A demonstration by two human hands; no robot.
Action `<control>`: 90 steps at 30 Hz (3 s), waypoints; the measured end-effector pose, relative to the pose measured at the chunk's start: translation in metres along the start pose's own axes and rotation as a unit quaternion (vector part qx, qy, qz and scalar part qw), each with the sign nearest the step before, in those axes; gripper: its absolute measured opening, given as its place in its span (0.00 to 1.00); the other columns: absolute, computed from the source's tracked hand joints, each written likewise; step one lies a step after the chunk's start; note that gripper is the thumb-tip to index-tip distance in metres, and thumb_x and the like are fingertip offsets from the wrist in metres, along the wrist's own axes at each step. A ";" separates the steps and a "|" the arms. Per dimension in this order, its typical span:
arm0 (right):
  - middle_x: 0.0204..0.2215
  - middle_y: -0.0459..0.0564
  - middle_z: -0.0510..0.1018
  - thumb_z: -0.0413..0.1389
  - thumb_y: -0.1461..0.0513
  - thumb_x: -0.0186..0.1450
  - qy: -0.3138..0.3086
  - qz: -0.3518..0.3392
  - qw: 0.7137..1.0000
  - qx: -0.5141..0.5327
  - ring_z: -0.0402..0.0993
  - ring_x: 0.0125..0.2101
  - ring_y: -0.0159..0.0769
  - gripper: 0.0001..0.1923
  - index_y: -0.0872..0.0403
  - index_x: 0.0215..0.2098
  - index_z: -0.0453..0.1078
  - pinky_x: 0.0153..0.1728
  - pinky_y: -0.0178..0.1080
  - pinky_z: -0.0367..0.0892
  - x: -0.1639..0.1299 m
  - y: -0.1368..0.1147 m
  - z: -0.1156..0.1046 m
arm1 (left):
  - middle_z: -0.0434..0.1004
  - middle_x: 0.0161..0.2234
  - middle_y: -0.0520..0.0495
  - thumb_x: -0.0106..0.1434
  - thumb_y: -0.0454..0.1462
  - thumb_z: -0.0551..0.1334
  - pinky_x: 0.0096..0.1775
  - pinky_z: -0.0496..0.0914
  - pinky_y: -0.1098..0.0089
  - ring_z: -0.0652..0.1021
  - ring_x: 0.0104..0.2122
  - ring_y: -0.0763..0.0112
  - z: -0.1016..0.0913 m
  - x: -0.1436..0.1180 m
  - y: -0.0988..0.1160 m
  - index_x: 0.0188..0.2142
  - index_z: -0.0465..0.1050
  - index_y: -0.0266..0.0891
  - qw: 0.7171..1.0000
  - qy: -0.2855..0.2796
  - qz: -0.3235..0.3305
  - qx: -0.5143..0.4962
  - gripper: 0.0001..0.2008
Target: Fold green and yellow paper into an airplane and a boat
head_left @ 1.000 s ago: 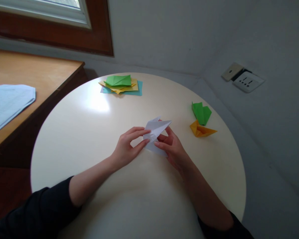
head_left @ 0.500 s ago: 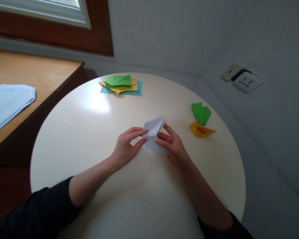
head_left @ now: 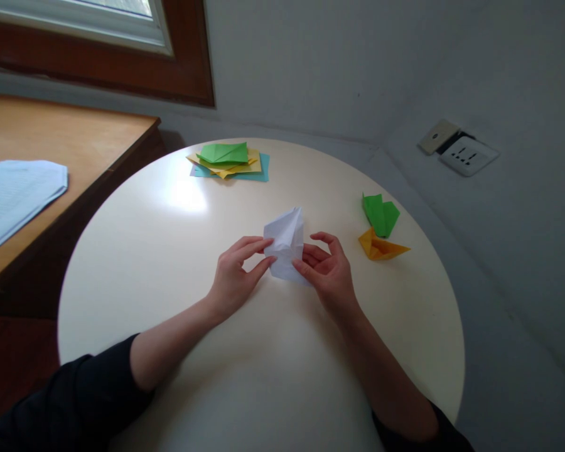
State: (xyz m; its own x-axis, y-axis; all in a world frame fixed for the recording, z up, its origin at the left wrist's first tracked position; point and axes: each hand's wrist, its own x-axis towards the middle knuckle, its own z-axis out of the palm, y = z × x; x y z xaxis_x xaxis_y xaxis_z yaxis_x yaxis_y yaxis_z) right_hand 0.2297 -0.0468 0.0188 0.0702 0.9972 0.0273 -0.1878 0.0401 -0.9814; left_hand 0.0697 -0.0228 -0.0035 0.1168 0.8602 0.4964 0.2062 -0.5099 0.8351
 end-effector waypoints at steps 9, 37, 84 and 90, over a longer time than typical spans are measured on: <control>0.33 0.46 0.78 0.66 0.55 0.47 -0.049 0.033 0.998 0.015 0.76 0.35 0.38 0.30 0.47 0.41 0.55 0.38 0.43 0.71 -0.003 0.000 0.003 | 0.75 0.39 0.45 0.56 0.35 0.64 0.40 0.72 0.67 0.76 0.35 0.70 -0.001 0.000 0.001 0.41 0.75 0.41 1.000 -0.020 0.014 0.017 0.12; 0.34 0.46 0.72 0.61 0.63 0.54 -0.078 -0.082 0.990 -0.079 0.72 0.37 0.34 0.09 0.50 0.33 0.66 0.41 0.38 0.68 -0.006 0.005 0.004 | 0.72 0.35 0.46 0.55 0.30 0.64 0.37 0.72 0.72 0.75 0.35 0.72 0.000 -0.002 0.000 0.37 0.75 0.39 0.994 -0.023 0.097 0.048 0.09; 0.28 0.45 0.63 0.52 0.61 0.58 0.190 -0.280 0.928 -0.157 0.64 0.30 0.32 0.06 0.50 0.31 0.57 0.30 0.37 0.63 -0.004 0.007 -0.005 | 0.72 0.23 0.53 0.44 0.41 0.70 0.29 0.65 0.75 0.70 0.22 0.80 0.001 0.012 0.003 0.25 0.73 0.35 0.869 0.072 -0.359 -0.333 0.12; 0.19 0.42 0.62 0.50 0.66 0.59 0.045 -0.305 0.914 -0.264 0.61 0.21 0.30 0.07 0.51 0.24 0.58 0.23 0.36 0.60 -0.019 0.008 -0.002 | 0.72 0.22 0.53 0.42 0.39 0.71 0.31 0.67 0.75 0.71 0.23 0.80 0.001 0.012 0.001 0.26 0.73 0.34 0.836 0.080 -0.386 -0.381 0.13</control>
State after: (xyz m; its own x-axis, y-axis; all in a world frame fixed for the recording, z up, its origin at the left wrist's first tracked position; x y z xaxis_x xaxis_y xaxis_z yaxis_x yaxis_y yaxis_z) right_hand 0.2291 -0.0652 0.0096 0.0885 0.7890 0.6080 0.4103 0.5274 -0.7440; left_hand 0.0727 -0.0126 0.0030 0.0913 0.9541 -0.2851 -0.5260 0.2893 0.7998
